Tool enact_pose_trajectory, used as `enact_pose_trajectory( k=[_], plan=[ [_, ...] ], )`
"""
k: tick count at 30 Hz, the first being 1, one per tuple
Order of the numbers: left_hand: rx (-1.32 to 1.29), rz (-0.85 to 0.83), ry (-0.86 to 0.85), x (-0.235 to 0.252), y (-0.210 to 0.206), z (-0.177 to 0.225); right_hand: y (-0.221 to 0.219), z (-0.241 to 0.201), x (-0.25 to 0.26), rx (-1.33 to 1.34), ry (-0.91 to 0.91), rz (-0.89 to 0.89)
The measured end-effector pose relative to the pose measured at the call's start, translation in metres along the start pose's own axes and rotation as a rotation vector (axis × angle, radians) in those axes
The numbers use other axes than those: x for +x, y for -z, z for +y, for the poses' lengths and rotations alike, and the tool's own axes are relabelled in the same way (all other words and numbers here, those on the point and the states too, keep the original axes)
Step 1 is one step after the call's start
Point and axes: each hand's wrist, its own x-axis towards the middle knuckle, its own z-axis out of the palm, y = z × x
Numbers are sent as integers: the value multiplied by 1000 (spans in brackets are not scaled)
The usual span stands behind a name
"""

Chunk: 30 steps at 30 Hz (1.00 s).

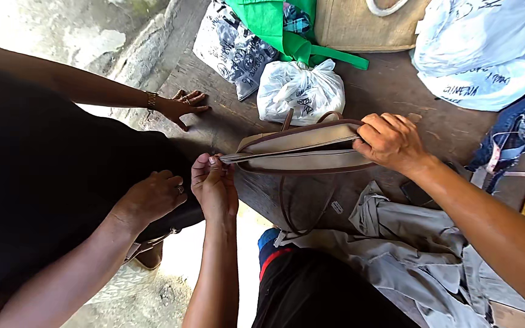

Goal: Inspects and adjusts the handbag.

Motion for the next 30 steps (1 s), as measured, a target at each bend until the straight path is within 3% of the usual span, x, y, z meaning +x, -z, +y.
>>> enact_pose_trajectory(
  k=[5,14,22,30],
  plan=[
    [68,-13,-41,-1,-4,-2,3,8,2,81,-62,-134],
    [132,-45,-67,-2,-5,-2,8,16,13,440,-208,-205],
    [150,-93,-126,5,4,-3,5,23,23,746,-207,-67],
    [161,-84,-111,7,3,-2,17,28,23,805,-231,-116]
  ],
)
